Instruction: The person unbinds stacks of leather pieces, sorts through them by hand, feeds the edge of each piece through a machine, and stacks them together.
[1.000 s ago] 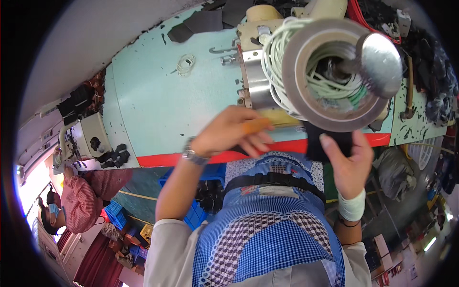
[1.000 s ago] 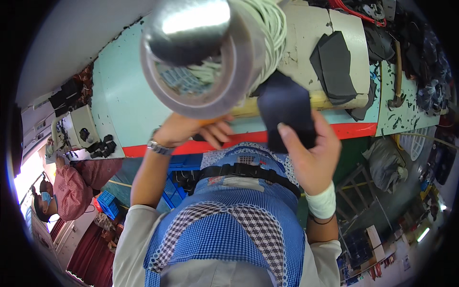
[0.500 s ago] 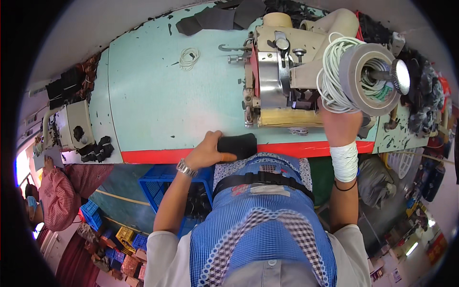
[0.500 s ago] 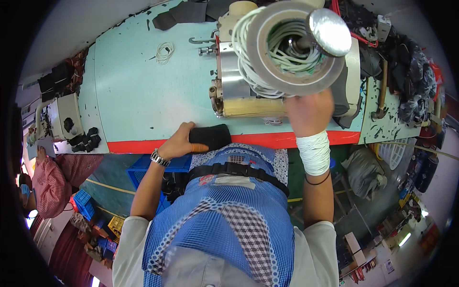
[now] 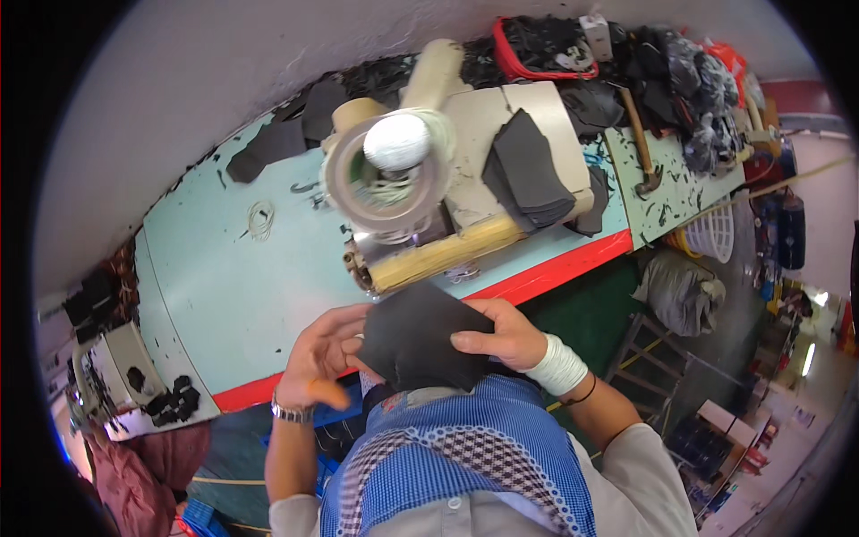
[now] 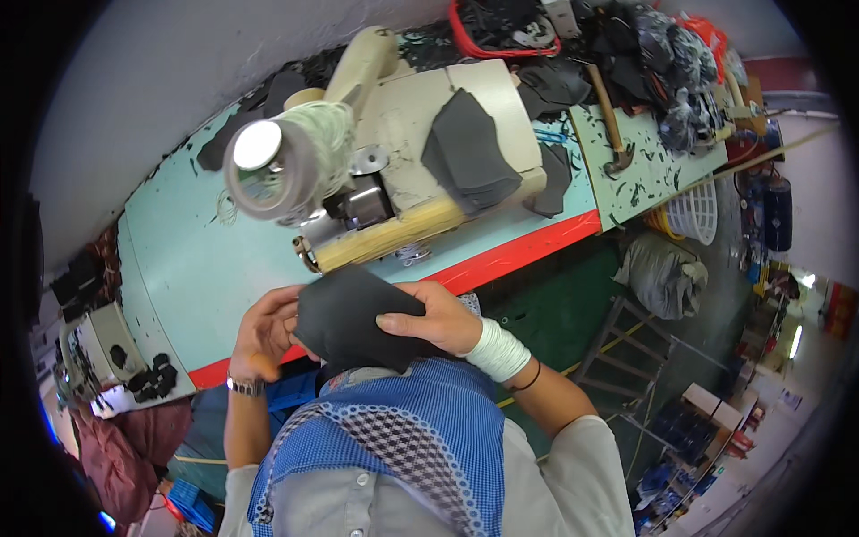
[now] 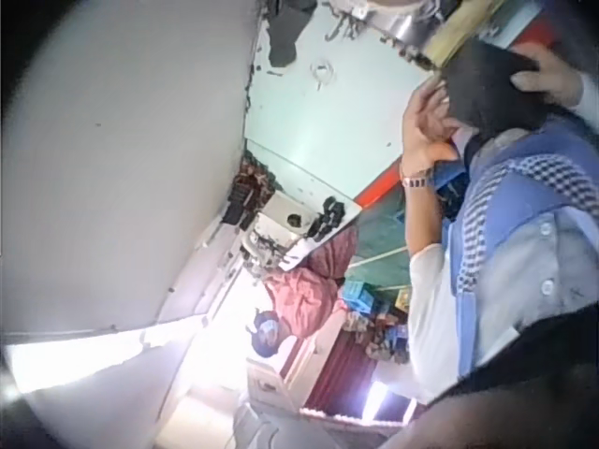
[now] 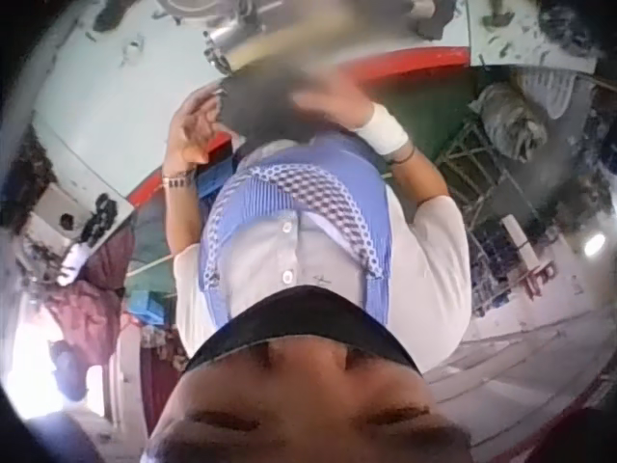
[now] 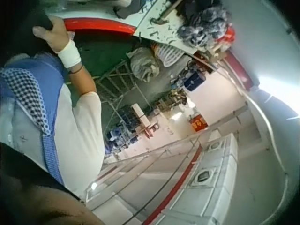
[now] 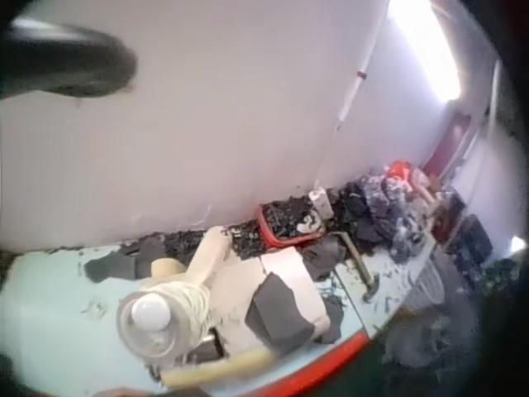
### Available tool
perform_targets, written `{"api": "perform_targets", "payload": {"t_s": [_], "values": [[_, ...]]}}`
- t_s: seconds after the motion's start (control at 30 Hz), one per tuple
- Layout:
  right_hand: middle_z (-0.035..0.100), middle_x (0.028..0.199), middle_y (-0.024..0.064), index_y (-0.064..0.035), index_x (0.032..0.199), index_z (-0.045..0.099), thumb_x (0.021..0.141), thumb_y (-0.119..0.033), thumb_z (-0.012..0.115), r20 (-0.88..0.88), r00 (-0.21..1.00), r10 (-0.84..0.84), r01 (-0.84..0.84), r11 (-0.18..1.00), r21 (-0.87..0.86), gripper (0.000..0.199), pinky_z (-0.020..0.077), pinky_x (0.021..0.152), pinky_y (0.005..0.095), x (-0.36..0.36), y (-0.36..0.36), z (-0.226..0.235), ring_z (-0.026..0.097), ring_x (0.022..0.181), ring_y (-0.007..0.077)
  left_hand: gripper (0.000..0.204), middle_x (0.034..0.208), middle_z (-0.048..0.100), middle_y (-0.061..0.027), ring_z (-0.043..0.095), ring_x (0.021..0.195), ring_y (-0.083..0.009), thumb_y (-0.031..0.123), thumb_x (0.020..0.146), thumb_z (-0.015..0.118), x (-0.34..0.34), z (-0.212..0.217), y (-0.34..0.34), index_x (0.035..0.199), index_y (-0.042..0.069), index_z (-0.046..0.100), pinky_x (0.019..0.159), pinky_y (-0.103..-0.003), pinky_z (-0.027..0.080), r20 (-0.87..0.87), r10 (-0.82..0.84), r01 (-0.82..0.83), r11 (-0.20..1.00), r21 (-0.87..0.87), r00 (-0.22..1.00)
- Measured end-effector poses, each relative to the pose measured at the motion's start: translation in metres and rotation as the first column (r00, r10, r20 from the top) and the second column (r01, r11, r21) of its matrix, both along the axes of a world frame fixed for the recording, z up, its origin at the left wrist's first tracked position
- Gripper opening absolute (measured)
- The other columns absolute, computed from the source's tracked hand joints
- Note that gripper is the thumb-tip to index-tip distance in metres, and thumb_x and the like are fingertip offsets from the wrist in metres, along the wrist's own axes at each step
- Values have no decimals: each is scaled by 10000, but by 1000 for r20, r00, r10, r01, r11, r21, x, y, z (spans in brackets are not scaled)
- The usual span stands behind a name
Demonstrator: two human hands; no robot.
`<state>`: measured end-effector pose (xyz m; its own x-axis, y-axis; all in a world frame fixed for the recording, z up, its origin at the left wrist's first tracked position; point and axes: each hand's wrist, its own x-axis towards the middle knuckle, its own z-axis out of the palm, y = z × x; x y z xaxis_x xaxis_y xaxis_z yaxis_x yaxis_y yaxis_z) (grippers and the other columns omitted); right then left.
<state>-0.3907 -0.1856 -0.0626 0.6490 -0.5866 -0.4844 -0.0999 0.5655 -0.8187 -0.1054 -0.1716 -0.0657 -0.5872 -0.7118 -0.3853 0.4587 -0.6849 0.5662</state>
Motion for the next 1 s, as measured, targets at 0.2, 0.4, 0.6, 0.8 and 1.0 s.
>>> {"api": "perform_targets", "payload": {"t_s": [0.2,0.4,0.6,0.8,1.0], "values": [[602,1187,118,83,1300,491,932,-325,621,351,910,-221,52,900,432,565,450,948,288,11,21,-6,559,1096,159,1139,1387,434,-302,505,1248,-381,505,622,853,-75,-8,-3,1494,69,265,1047,-470,414,11,223,-207,921,-330,975],[601,1184,115,88,1304,482,914,-288,633,432,855,-286,72,891,449,562,434,961,287,-4,14,7,552,1094,159,821,1325,458,-369,541,1174,-454,558,772,724,-79,4,-15,1395,117,421,983,-535,462,101,50,-19,958,-285,994],[662,1035,85,80,1191,571,863,-185,680,104,971,-216,193,961,199,436,490,844,285,-10,-5,1,596,957,135,693,1391,464,-274,480,1287,-335,144,809,700,-54,20,-35,1412,-35,410,1078,-421,379,93,162,-151,982,-115,982],[686,982,94,95,1118,617,880,-148,686,-41,923,-383,385,909,160,347,525,744,250,8,-5,-11,631,845,100,258,1070,671,-122,654,931,-155,18,942,523,-36,-12,-44,1166,-93,584,812,-264,539,465,49,-97,992,79,884],[690,962,107,114,1120,611,871,-128,695,-104,937,-332,347,866,359,357,519,745,238,8,-26,-24,641,836,118,272,1035,688,-113,661,946,-164,117,963,549,-25,-8,-56,1110,-107,600,819,-271,546,472,-125,-11,962,274,873]]}}
